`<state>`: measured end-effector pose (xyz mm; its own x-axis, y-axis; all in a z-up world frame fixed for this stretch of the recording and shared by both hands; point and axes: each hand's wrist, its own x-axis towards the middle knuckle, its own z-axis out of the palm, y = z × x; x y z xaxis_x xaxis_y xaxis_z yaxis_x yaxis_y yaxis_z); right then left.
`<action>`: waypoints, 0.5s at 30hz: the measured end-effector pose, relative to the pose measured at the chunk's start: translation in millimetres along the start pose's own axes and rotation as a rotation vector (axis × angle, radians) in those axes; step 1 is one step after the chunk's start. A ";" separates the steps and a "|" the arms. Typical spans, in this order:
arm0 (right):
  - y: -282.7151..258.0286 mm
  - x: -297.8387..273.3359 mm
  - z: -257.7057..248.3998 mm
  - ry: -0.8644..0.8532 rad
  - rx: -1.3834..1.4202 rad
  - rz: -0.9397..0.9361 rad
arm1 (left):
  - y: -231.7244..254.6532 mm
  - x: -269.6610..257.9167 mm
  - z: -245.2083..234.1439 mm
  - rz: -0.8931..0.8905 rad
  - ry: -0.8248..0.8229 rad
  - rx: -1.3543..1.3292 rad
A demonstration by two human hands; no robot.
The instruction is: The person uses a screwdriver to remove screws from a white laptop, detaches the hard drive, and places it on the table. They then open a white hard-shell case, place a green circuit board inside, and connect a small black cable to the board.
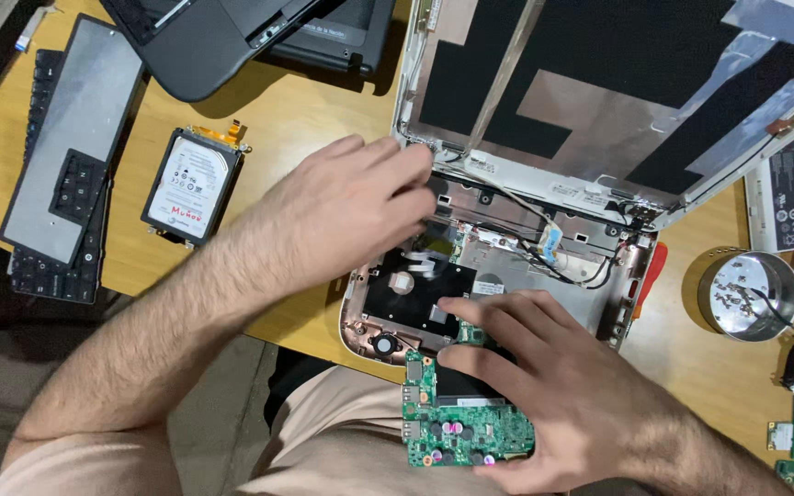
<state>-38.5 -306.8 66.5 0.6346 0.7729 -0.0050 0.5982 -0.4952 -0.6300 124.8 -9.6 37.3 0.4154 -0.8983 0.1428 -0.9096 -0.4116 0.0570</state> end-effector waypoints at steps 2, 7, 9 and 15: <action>1.9 0.4 1.2 0.005 -0.009 0.019 | -6.7 11.4 -1.7 -0.005 0.057 -0.106; 3.2 6.3 4.5 0.082 -0.064 0.062 | -9.5 35.4 2.0 -0.045 0.141 -0.197; 6.9 5.5 9.1 0.123 -0.153 0.089 | -7.1 38.6 4.7 -0.094 0.092 -0.171; 9.3 20.4 19.0 0.233 -0.239 0.128 | -4.5 30.2 21.3 -0.173 0.263 -0.406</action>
<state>-29.3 -288.2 45.8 0.7899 0.6010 0.1220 0.5865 -0.6823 -0.4363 141.6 -38.1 20.4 0.5916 -0.7318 0.3384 -0.7791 -0.4108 0.4736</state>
